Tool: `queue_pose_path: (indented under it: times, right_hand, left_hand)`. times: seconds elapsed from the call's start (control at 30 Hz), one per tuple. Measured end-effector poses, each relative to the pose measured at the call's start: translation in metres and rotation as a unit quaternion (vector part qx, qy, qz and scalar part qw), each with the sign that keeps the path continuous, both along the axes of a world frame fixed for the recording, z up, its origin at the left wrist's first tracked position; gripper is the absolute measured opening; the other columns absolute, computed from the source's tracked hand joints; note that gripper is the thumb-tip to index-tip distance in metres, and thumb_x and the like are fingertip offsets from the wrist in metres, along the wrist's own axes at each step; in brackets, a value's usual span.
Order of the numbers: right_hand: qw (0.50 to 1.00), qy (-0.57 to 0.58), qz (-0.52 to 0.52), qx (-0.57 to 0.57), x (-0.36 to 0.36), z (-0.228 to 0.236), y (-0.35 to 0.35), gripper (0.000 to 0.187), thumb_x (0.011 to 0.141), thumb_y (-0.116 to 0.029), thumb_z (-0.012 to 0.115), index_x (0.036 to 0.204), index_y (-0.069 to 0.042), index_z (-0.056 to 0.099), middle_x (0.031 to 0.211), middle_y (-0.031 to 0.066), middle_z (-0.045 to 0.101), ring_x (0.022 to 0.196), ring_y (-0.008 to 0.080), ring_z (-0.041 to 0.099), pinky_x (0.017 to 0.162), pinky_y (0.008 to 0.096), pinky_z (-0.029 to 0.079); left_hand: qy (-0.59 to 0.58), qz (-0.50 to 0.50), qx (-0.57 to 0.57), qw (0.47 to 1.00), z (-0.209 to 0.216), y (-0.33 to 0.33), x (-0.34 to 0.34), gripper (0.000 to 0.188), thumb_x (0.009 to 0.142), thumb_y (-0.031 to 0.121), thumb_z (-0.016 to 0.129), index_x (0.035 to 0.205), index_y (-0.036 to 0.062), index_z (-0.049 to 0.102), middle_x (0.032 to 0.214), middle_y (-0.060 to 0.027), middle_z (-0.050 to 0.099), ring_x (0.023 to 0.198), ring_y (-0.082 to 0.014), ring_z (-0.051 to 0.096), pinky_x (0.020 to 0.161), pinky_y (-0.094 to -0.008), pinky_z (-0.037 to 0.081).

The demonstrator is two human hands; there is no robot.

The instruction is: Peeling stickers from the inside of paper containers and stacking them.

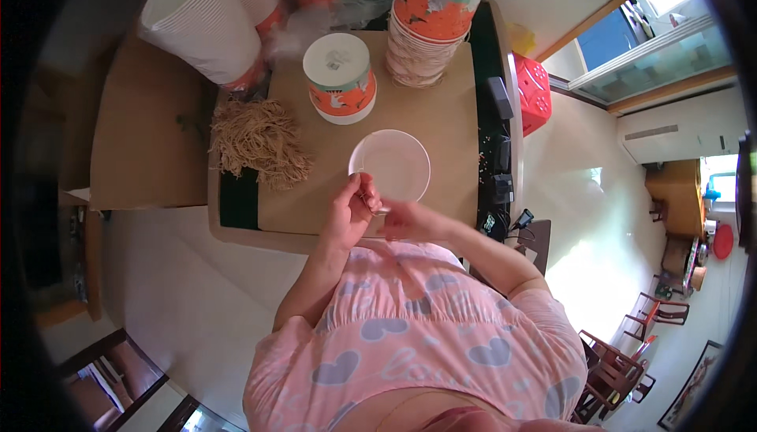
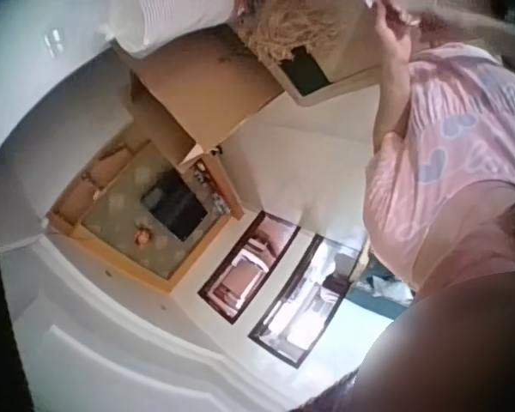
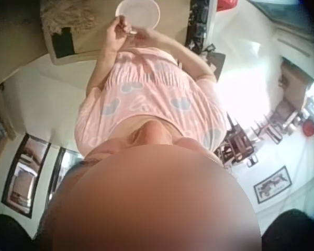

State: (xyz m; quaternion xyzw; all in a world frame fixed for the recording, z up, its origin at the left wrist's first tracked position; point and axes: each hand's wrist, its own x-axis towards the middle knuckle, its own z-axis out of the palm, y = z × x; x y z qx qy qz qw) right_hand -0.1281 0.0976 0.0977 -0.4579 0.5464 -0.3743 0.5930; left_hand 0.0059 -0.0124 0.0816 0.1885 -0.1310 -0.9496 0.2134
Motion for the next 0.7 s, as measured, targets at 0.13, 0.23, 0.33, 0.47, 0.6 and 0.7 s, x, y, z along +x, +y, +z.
queue_pose_path:
  times: [0.13,0.23,0.33,0.47,0.6,0.7]
  right_hand:
    - [0.999,0.015,0.024,0.043,-0.001,-0.046,0.041,0.02,0.09,-0.008,0.053,0.107,-0.001,0.061,0.082,0.007,0.065,0.076,0.0129,0.062,0.069,0.0271,0.05]
    - [0.963,-0.156,-0.2,0.091,-0.011,-0.078,0.075,0.028,0.095,-0.014,0.05,0.116,0.003,0.055,0.098,0.0083,0.064,0.091,0.0147,0.061,0.081,0.0273,0.049]
    - [0.907,-0.246,-0.321,0.12,-0.016,-0.088,0.082,0.035,0.098,-0.019,0.043,0.126,0.003,0.047,0.112,0.0125,0.06,0.104,0.0201,0.059,0.09,0.0308,0.047]
    - [0.728,-0.409,-0.544,0.076,-0.016,-0.089,0.058,0.03,0.096,-0.009,0.037,0.124,0.001,0.043,0.095,0.0135,0.061,0.086,0.0219,0.061,0.078,0.0323,0.05]
    - [0.723,-0.422,-0.545,0.054,-0.025,-0.102,0.051,0.022,0.094,-0.006,0.038,0.114,-0.008,0.046,0.065,0.0025,0.042,0.054,0.0119,0.037,0.048,0.0245,0.032]
    - [0.712,-0.371,-0.59,0.084,-0.037,-0.094,0.055,0.029,0.092,-0.003,0.038,0.118,-0.013,0.044,0.059,-0.0023,0.032,0.048,0.0081,0.025,0.042,0.0228,0.021]
  left_hand:
    - [-0.067,-0.026,-0.049,0.996,-0.009,0.007,0.005,0.025,0.096,0.023,0.046,0.097,0.0013,0.06,0.075,-0.0047,0.058,0.068,-0.0127,0.053,0.065,-0.0266,0.043]
    - [-0.187,-0.132,-0.169,0.958,-0.009,0.013,0.014,0.027,0.095,0.021,0.047,0.102,-0.0005,0.063,0.09,-0.0071,0.065,0.084,-0.0125,0.061,0.078,-0.0235,0.046]
    - [-0.206,-0.215,-0.244,0.923,-0.03,0.023,0.013,0.027,0.095,0.021,0.047,0.101,0.001,0.064,0.095,-0.0065,0.066,0.087,-0.0118,0.062,0.079,-0.023,0.045]
    - [-0.22,-0.238,-0.266,0.908,-0.047,0.038,0.004,0.026,0.094,0.019,0.048,0.101,-0.0001,0.064,0.096,-0.0083,0.066,0.089,-0.0137,0.062,0.082,-0.0256,0.047]
    - [-0.243,-0.236,-0.234,0.911,-0.046,0.037,0.007,0.026,0.094,0.019,0.048,0.101,-0.0004,0.064,0.096,-0.0082,0.066,0.089,-0.0133,0.062,0.081,-0.0253,0.048]
    - [-0.227,-0.222,-0.248,0.915,-0.048,0.029,0.019,0.025,0.095,0.019,0.047,0.102,0.0021,0.064,0.094,-0.0047,0.066,0.087,-0.0124,0.062,0.078,-0.0251,0.049]
